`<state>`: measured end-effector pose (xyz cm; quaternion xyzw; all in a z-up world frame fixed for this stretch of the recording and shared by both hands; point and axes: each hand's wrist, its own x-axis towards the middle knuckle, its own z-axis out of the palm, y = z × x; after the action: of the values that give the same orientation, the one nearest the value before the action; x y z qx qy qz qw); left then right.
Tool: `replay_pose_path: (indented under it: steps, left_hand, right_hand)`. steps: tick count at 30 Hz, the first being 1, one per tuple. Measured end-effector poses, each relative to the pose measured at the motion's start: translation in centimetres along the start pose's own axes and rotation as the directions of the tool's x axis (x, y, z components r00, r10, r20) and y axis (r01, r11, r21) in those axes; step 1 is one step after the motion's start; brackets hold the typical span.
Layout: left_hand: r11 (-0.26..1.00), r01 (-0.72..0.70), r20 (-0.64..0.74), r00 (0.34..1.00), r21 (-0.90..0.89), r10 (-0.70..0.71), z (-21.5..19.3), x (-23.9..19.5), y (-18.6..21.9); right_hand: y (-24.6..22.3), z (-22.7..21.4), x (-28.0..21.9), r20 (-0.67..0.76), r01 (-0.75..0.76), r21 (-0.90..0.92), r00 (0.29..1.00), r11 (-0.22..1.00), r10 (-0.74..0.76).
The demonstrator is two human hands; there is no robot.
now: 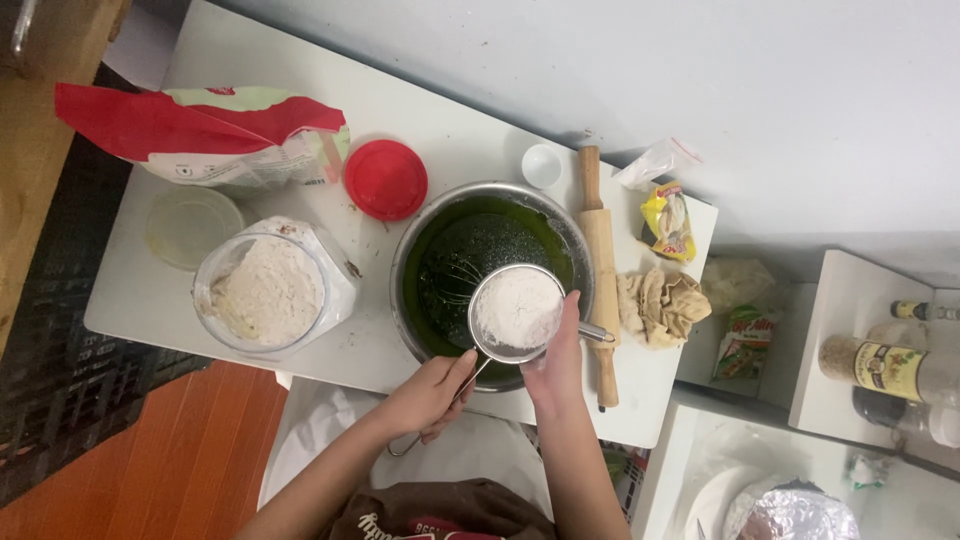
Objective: Sifting flour into a green batter and mixing it with a whisk.
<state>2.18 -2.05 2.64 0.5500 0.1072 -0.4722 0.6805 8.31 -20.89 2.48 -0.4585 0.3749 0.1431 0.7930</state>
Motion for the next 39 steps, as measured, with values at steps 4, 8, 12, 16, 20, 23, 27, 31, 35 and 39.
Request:
replay_pose_path:
  steps: [4,8,12,16,20,23,27,31,35,39]
  left_hand:
    - [0.997,-0.060,0.027,0.998,-0.044,0.061,-0.3,0.3,-0.7]
    - [0.999,-0.031,0.019,0.999,-0.016,0.031,-0.3,0.3,-0.7]
    - [0.988,-0.007,-0.099,0.995,0.152,0.022,-0.2,-1.2,2.1]
    - [0.838,-0.347,-0.236,0.850,0.422,0.471,0.0,-0.7,1.0]
    - [0.912,-0.133,-0.336,0.901,0.388,0.275,0.2,-2.2,3.0]
    - [0.893,-0.237,-0.340,0.863,0.382,0.374,-0.5,-0.9,1.1]
    - [0.992,-0.121,-0.261,0.959,-0.022,0.111,-0.8,-1.8,2.6]
    - [0.990,-0.137,-0.231,0.965,-0.031,0.127,-1.7,-1.1,0.8]
    - [0.988,-0.117,-0.192,0.977,-0.103,0.096,-2.1,-1.2,0.5]
    - [0.924,0.033,-0.021,0.999,-0.380,-0.044,-3.9,-2.4,1.1]
  right_hand:
    - [-0.1,0.5,-0.4,-0.024,-0.012,-0.005,1.000,1.000,0.012]
    - [0.1,-0.1,0.0,0.000,0.000,0.020,1.000,1.000,0.000]
    - [-0.6,-0.5,-0.4,0.143,-0.089,0.177,0.988,0.980,0.064]
    - [-1.0,-0.5,-0.7,0.301,-0.206,0.291,0.947,0.934,0.115]
    - [-0.6,-1.5,-0.8,0.448,-0.247,0.323,0.890,0.914,0.082]
    - [-0.9,-0.8,-1.1,0.444,-0.246,0.330,0.893,0.911,0.080]
    - [-1.0,-0.4,-2.0,0.407,-0.222,0.307,0.910,0.926,0.083]
    - [-0.8,-0.6,-1.9,0.435,-0.210,0.281,0.898,0.936,0.071]
    - [-0.4,-1.1,-1.7,0.454,-0.222,0.287,0.888,0.932,0.072]
    - [-0.6,-1.9,-1.6,0.357,-0.121,0.212,0.933,0.970,0.038]
